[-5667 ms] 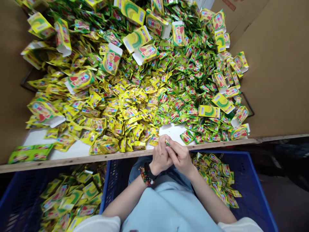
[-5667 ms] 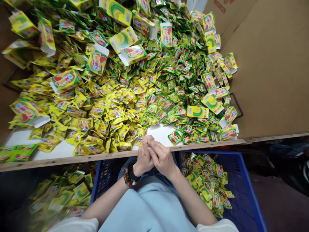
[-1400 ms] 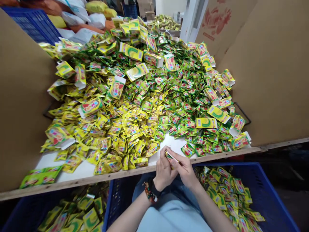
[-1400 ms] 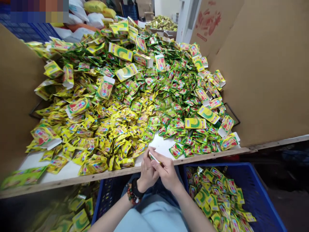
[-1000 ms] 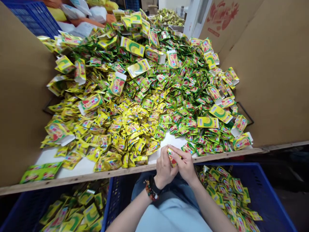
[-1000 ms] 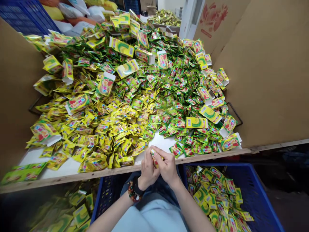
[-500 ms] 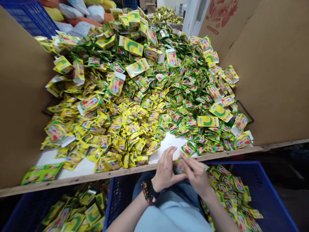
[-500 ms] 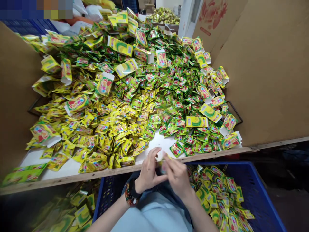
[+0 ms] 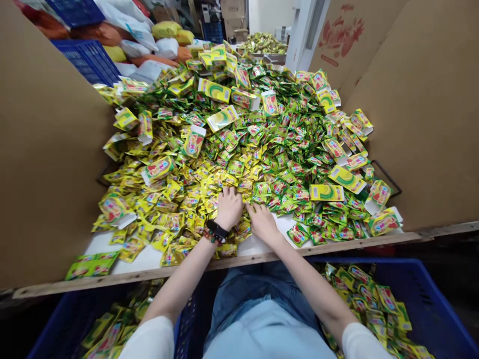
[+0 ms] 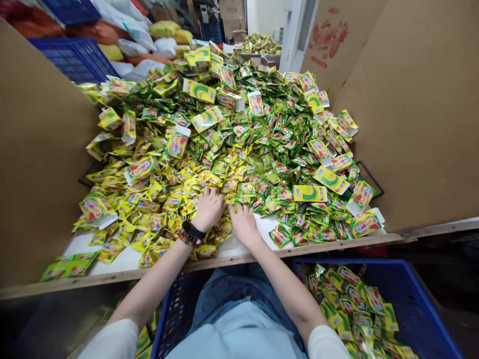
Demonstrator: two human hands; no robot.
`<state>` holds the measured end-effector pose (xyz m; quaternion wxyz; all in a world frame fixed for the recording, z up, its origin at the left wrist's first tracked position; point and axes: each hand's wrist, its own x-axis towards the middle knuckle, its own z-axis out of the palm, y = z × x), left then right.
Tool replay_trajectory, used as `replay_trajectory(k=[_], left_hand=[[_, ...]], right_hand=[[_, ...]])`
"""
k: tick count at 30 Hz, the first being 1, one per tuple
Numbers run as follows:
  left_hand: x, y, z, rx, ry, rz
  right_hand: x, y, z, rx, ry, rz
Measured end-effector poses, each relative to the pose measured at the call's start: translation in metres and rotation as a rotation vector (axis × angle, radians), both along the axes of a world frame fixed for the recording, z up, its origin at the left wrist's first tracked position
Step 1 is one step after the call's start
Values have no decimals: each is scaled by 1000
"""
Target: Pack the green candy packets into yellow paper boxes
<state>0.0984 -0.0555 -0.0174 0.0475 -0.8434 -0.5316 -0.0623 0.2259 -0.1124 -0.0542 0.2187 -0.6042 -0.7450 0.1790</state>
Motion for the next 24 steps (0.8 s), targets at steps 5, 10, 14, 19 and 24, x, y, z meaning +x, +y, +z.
replay_trajectory(k=[5,10,14,19,24], left_hand=[[-5,0,-2,-71,-189,-29],[6,-18,5,-317,-660,-142],[37,-26,3,-449,-917,-248],[95,-24,2,-573,-977,-429],[177,-9,6,-500,-781,-642]], right_hand=[[21,-6,-6,23,144,-50],[46,-24,-5,39,848,-199],[60,-35,2,-68,1276,-334],[101,-56,14,-11,1189,-510],[160,-71,13,21,1167,-601]])
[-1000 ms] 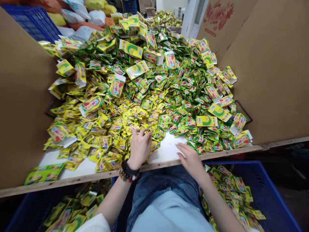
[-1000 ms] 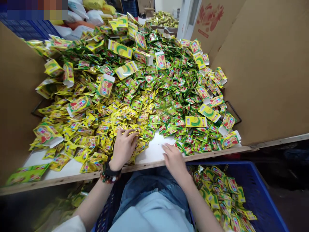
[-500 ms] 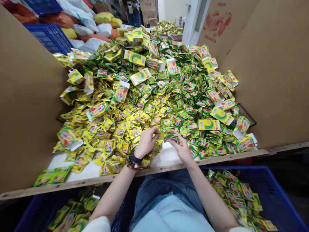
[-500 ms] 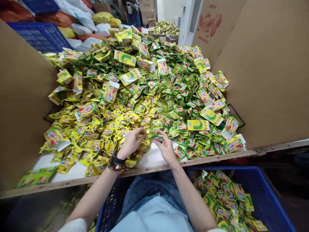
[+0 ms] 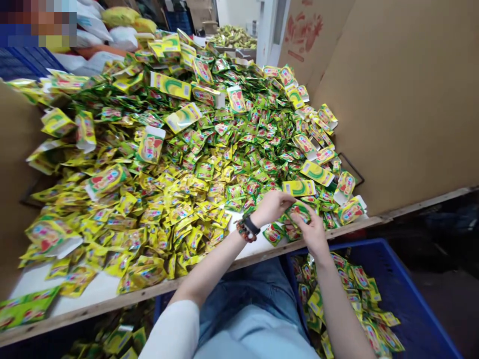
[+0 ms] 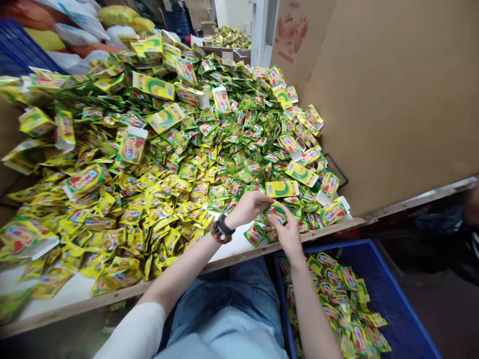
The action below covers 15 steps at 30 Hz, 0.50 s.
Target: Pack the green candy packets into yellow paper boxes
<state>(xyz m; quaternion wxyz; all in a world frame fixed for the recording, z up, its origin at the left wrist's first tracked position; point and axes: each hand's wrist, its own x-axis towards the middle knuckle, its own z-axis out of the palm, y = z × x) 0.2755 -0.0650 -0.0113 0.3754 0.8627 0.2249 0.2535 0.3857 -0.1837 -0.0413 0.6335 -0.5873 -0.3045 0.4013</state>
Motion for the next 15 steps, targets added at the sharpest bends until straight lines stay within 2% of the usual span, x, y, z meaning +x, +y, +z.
replay_trajectory(k=[4,7,11,13,15], left_hand=[[55,14,-9,313,95,64],[69,20,-20,530,260,55],[52,25,-22,564,440,89],[30,24,-14,522,433,164],[2,17,-4,436,335,274]], right_hand=[[33,-6,-1,27,122,-157],[41,-10,1,55,105,-194],[33,-12,1,52,22,-183],[25,-13,2,55,-5,-185],[17,-14,7,77,13,-160]])
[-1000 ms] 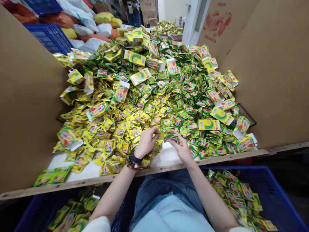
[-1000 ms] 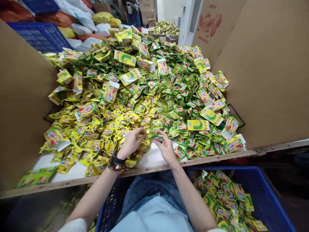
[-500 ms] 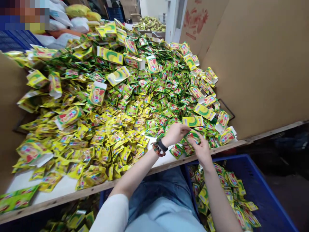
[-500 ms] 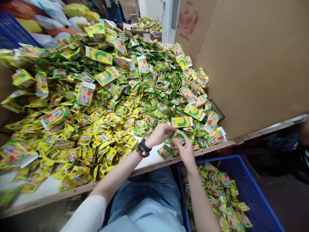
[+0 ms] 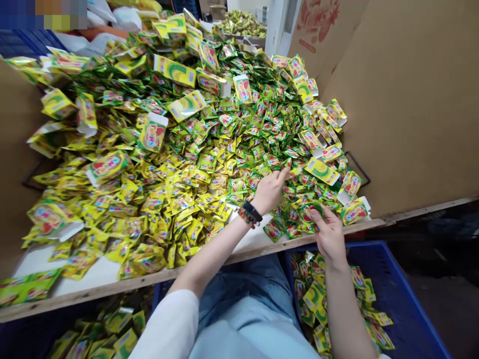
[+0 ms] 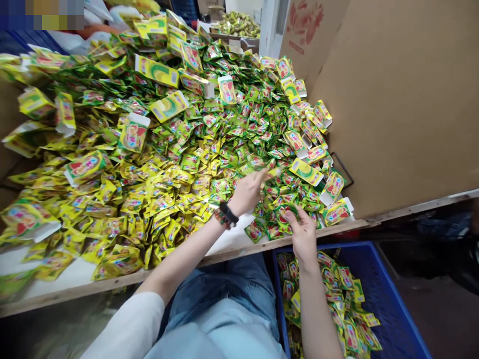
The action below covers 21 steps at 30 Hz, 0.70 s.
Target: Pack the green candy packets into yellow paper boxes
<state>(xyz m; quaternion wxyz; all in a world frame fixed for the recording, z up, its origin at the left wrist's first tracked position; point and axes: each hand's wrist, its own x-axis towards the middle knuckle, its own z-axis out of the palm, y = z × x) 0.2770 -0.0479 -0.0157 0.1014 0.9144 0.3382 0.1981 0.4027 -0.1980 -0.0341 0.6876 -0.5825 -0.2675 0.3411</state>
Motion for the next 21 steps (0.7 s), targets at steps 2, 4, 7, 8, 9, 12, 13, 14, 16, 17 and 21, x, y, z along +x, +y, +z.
replay_trajectory(k=[2,4,7,8,9,12,13,14,16,17,21], left_hand=[[-31,-13,8,-104,-184,86],[-60,-32,11,-249,-303,100],[-91,-61,4,-457,-392,74],[-98,-69,-1,-511,-412,75],[-103,-76,-5,-558,-429,83],[-115,-90,-15,-671,-443,98],[-119,-92,-17,-688,-437,91],[-122,-94,-18,-688,-425,78],[-127,-97,-20,-650,-375,31],[-129,-99,-21,-615,-341,6],[-128,-111,-26,-357,-129,44]], right_hand=[[-9,-1,9,23,41,69],[-18,-1,20,31,47,140],[-29,4,34,37,-109,203],[-31,6,37,34,-190,223],[-32,9,39,15,-269,258],[-30,14,43,-119,-435,453],[-28,15,44,-163,-476,540],[-27,16,46,-194,-520,627],[-26,15,50,-226,-624,796],[-27,14,52,-237,-676,868],[-42,7,60,-256,-816,934]])
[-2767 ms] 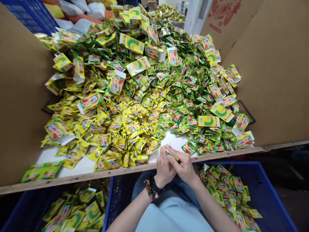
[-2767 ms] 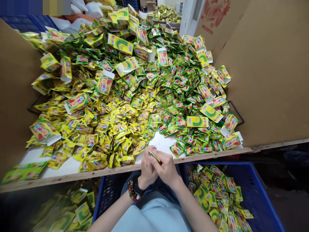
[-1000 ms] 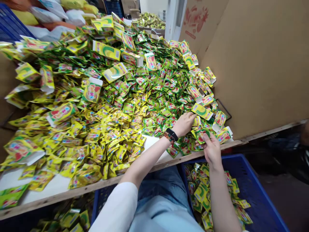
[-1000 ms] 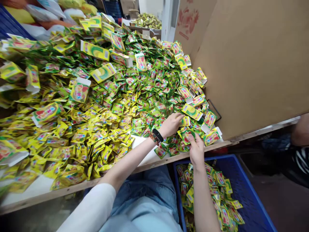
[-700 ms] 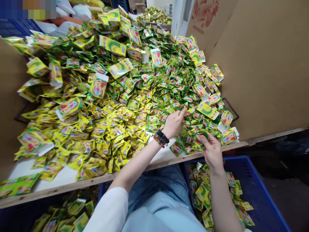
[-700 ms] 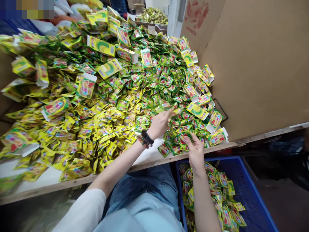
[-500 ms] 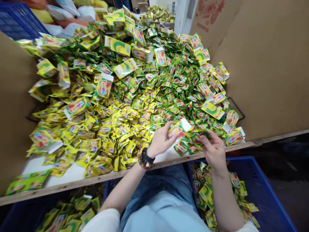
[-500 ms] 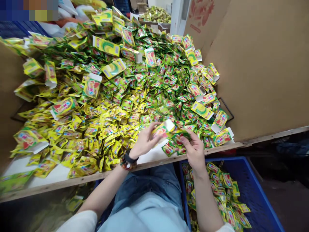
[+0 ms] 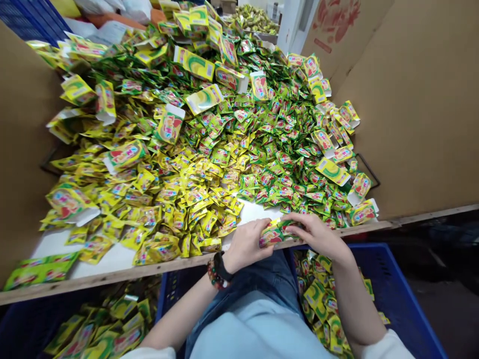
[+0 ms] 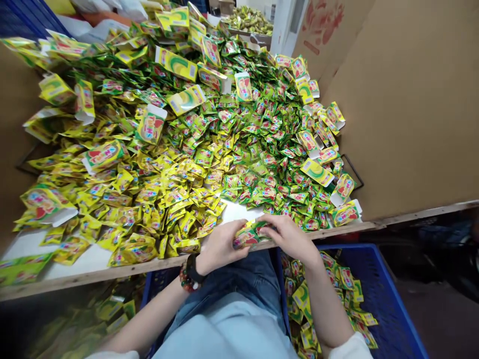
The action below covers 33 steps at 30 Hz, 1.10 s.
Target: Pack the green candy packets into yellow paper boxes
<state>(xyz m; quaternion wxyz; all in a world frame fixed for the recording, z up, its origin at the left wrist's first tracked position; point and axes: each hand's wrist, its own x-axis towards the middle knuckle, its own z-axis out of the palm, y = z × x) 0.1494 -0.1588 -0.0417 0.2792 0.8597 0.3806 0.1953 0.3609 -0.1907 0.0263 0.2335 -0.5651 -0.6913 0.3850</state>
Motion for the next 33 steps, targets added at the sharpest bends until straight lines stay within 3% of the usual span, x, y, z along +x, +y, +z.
replay_trajectory(k=[4,9,13,16,19,21,26,30,31,33], left_hand=[[7,-12,-9,168,140,115],[14,-24,-24,153,-124,144],[18,-32,-32,143,-290,212],[17,-32,-33,120,-358,259],[13,-30,-33,119,-372,263],[10,-30,-34,134,-375,272],[7,-35,-39,165,-355,269],[7,-38,-47,218,-410,240],[8,-38,-49,258,-424,217],[10,-37,-54,319,-432,165]], right_hand=[[-20,-10,0,146,-109,-148],[-37,-19,-2,366,-434,-263],[-50,-23,-2,448,-657,-161],[-58,-23,-5,559,-499,-110],[-66,-24,-13,692,-341,-299],[-72,-26,-19,695,-292,-372],[-78,-36,-33,493,-68,-223],[-77,-37,-47,444,290,-522],[-77,-36,-50,353,397,-560],[-78,-34,-56,125,573,-507]])
